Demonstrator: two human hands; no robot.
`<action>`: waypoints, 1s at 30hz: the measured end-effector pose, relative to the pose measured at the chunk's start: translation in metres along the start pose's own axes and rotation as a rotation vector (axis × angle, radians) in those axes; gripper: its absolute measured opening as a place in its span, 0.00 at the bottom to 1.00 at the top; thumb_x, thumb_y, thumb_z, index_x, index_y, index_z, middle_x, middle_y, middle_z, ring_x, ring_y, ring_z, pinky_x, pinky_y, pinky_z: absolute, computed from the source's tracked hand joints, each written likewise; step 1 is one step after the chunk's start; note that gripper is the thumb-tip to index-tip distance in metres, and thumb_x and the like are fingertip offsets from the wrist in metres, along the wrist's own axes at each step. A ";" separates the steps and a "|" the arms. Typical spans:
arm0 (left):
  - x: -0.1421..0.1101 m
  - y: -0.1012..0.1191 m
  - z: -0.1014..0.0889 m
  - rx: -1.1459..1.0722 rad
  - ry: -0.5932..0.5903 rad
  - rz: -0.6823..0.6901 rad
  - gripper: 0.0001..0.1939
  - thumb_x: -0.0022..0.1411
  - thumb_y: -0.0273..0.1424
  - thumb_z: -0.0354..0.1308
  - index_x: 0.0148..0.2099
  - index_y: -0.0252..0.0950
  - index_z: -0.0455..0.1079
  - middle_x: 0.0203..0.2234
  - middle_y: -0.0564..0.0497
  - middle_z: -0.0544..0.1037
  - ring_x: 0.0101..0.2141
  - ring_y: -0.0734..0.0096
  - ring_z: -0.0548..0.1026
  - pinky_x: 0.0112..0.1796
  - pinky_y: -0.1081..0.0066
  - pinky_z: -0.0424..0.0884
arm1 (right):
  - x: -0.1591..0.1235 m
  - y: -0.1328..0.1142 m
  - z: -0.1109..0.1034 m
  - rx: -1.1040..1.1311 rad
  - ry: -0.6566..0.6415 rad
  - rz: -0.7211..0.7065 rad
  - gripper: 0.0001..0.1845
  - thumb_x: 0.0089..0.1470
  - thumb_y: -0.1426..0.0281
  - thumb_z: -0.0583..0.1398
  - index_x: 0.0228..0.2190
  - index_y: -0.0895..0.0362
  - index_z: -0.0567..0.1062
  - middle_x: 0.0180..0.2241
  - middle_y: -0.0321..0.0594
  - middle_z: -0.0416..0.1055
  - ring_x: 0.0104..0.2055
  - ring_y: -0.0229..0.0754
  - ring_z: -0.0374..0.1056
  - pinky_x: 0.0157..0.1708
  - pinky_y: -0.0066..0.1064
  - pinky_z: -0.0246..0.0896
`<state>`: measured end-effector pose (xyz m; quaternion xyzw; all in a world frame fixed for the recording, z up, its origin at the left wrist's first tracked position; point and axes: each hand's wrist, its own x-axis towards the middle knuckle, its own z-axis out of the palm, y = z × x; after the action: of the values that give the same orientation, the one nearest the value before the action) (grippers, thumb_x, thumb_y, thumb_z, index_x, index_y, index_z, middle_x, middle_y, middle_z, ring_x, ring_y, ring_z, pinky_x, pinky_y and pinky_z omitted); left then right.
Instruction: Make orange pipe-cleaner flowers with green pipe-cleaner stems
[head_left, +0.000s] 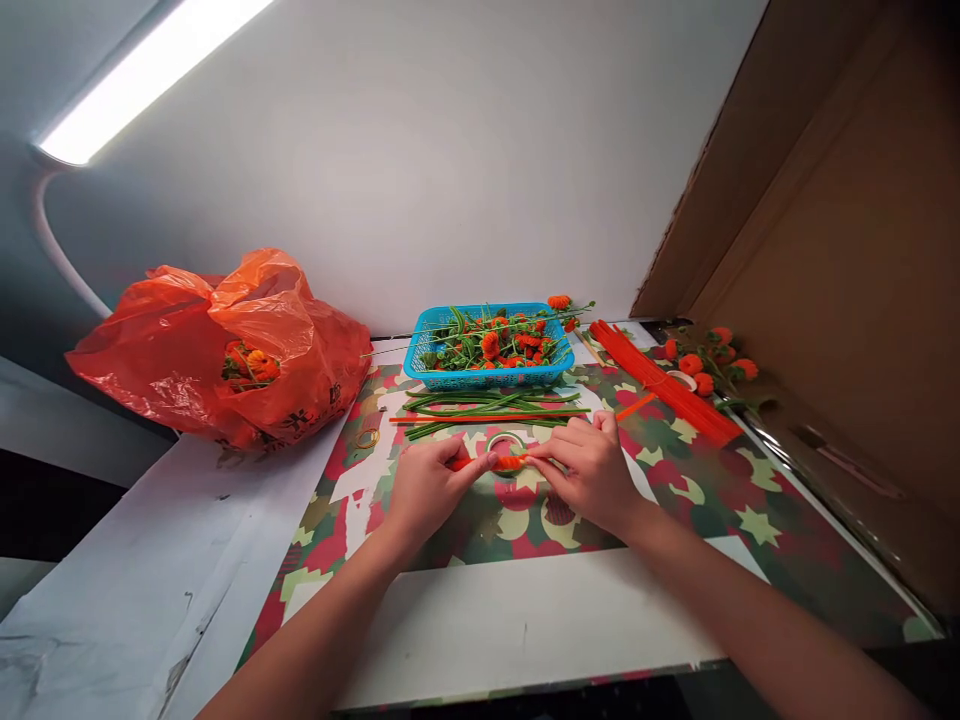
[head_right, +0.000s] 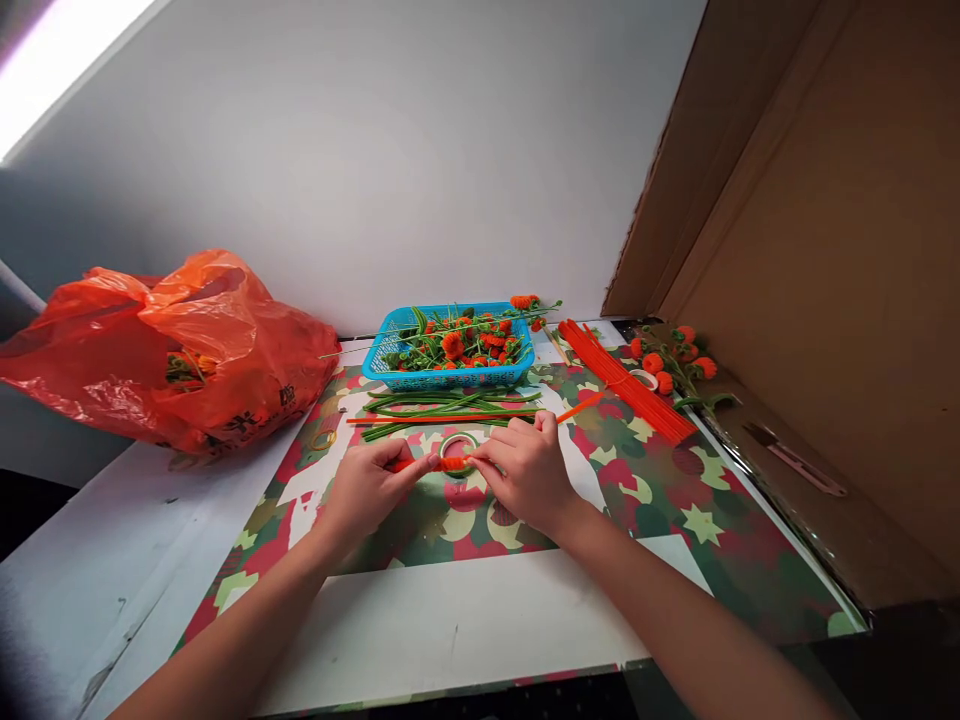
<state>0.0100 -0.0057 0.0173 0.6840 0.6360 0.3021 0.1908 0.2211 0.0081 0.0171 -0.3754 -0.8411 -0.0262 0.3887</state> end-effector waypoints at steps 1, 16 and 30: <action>0.000 0.000 0.000 0.000 0.023 -0.004 0.26 0.55 0.50 0.55 0.17 0.36 0.56 0.12 0.57 0.60 0.18 0.76 0.55 0.22 0.74 0.50 | 0.000 -0.001 0.001 -0.001 0.011 0.001 0.13 0.59 0.69 0.58 0.24 0.56 0.76 0.20 0.32 0.70 0.25 0.35 0.58 0.36 0.35 0.40; -0.005 0.000 0.002 -0.054 0.155 -0.018 0.26 0.55 0.49 0.56 0.17 0.37 0.57 0.10 0.57 0.61 0.17 0.77 0.56 0.21 0.74 0.53 | -0.005 -0.016 0.007 0.204 0.048 0.110 0.10 0.58 0.72 0.58 0.27 0.55 0.77 0.20 0.32 0.73 0.25 0.35 0.65 0.34 0.35 0.43; -0.003 -0.002 0.005 -0.377 0.074 -0.184 0.25 0.54 0.49 0.59 0.18 0.37 0.57 0.09 0.59 0.60 0.14 0.79 0.57 0.17 0.76 0.53 | -0.005 -0.011 0.005 0.257 0.047 0.075 0.11 0.61 0.67 0.57 0.35 0.50 0.81 0.29 0.33 0.79 0.28 0.35 0.67 0.36 0.38 0.42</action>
<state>0.0117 -0.0076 0.0123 0.5637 0.6345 0.4220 0.3187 0.2131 -0.0015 0.0129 -0.3528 -0.8135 0.0875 0.4540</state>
